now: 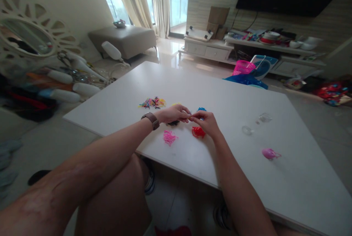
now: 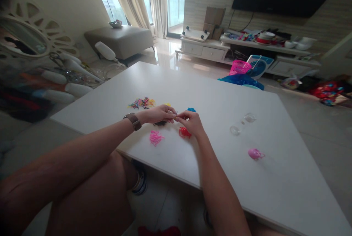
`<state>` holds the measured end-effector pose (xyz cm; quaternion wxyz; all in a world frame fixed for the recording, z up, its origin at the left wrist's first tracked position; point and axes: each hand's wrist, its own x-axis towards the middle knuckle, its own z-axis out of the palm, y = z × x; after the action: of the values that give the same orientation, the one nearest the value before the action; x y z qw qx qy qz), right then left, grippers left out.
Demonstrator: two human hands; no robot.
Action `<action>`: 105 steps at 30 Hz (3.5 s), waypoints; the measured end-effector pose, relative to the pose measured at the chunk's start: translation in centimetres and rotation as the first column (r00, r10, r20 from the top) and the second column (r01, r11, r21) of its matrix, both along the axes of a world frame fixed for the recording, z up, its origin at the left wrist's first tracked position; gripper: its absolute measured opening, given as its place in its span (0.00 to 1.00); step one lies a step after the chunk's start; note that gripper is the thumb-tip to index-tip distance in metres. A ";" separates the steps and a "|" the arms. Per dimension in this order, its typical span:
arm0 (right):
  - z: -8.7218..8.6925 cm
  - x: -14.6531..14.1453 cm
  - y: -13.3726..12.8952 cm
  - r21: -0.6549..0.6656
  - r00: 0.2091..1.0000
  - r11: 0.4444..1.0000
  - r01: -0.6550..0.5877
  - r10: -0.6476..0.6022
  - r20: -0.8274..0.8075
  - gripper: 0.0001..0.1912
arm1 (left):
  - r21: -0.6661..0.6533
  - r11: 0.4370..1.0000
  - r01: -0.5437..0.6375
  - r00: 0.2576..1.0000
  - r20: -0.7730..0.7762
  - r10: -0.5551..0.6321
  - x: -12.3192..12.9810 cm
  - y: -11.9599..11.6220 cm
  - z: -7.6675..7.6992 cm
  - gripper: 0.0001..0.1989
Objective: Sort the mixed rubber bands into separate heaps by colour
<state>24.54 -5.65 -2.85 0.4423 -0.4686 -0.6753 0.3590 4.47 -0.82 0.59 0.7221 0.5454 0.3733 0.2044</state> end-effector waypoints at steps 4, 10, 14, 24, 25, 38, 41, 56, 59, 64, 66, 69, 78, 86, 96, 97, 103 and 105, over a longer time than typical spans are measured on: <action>0.0 0.2 0.1 0.020 0.997 0.998 0.059 -0.059 -0.042 0.14 | -0.062 0.997 -0.035 0.998 0.050 0.038 0.4 0.0 0.2 0.10; -0.1 0.4 0.3 0.037 0.990 0.991 0.128 -0.126 -0.060 0.12 | -0.144 0.986 -0.086 0.990 0.103 0.101 0.4 0.1 0.5 0.04; -0.2 0.4 0.3 0.017 0.989 0.991 0.130 -0.129 -0.067 0.11 | -0.076 0.993 -0.089 0.992 0.081 0.095 0.3 0.1 0.4 0.04; -0.5 0.3 0.5 -0.104 0.986 0.990 0.100 -0.112 -0.124 0.13 | 0.423 0.906 0.004 0.982 -0.171 0.075 -0.6 -0.2 0.2 0.15; -0.5 0.2 0.5 -0.107 0.987 0.990 0.092 -0.105 -0.120 0.13 | 0.430 0.903 -0.004 0.982 -0.170 0.085 -0.5 -0.2 0.3 0.15; -0.3 0.1 0.4 -0.151 0.993 0.988 0.037 -0.053 -0.106 0.15 | 0.504 0.864 -0.019 0.976 -0.180 0.126 0.1 -0.2 0.4 0.10; -0.2 0.0 0.3 -0.148 0.993 0.988 0.035 -0.051 -0.105 0.15 | 0.502 0.865 -0.017 0.974 -0.188 0.128 0.1 -0.1 0.4 0.11; -0.3 0.1 0.6 -0.130 0.976 0.987 0.098 -0.121 -0.183 0.12 | 0.421 0.906 -0.051 0.976 -0.173 0.135 0.3 -0.2 1.1 0.08; -0.2 0.8 0.9 -0.134 0.943 0.969 0.205 -0.232 -0.237 0.12 | 0.455 0.885 -0.098 0.959 -0.196 0.207 -0.3 0.8 1.2 0.06; -0.7 0.8 1.2 -0.127 0.884 0.926 0.356 -0.378 -0.277 0.14 | 0.480 0.866 -0.144 0.940 -0.208 0.272 -0.8 1.8 0.9 0.05; -1.1 0.2 1.2 -0.121 0.914 0.948 0.293 -0.315 -0.255 0.15 | 0.479 0.870 -0.118 0.948 -0.205 0.241 -0.5 1.7 0.6 0.05; -1.3 -0.1 1.2 -0.096 0.932 0.964 0.248 -0.265 -0.248 0.14 | 0.483 0.863 -0.148 0.945 -0.189 0.268 -0.6 1.9 0.2 0.06; -1.3 0.9 1.5 -0.132 0.881 0.927 0.352 -0.376 -0.288 0.13 | 0.444 0.783 -0.436 0.733 -0.330 0.595 -4.2 3.7 -0.6 0.07; -1.9 0.7 1.6 -0.140 0.909 0.940 0.310 -0.336 -0.245 0.14 | 0.293 0.825 -0.483 0.817 -0.187 0.545 -3.3 3.6 0.0 0.12; -0.1 -0.6 0.2 0.024 0.987 0.988 0.154 -0.153 -0.056 0.14 | -0.349 0.934 -0.076 0.988 0.097 0.117 -1.5 0.5 1.9 0.23; 0.0 -0.7 0.1 0.037 0.993 0.993 0.112 -0.110 -0.043 0.14 | -0.360 0.932 -0.053 0.989 0.107 0.098 -1.3 0.2 1.9 0.22; 0.3 -1.4 -0.5 0.053 0.998 0.997 -0.060 0.059 0.004 0.15 | -0.380 0.925 0.017 0.989 0.140 0.039 0.1 -0.4 1.3 0.19; 0.3 -1.4 -0.6 0.077 0.996 0.993 -0.090 0.088 0.032 0.13 | -0.372 0.927 0.040 0.988 0.151 0.019 0.3 -0.5 1.0 0.17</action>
<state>23.12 -6.24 -2.59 0.4342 -0.4255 -0.7152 0.3450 4.73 -1.27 1.60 0.8402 0.3826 0.3463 0.1666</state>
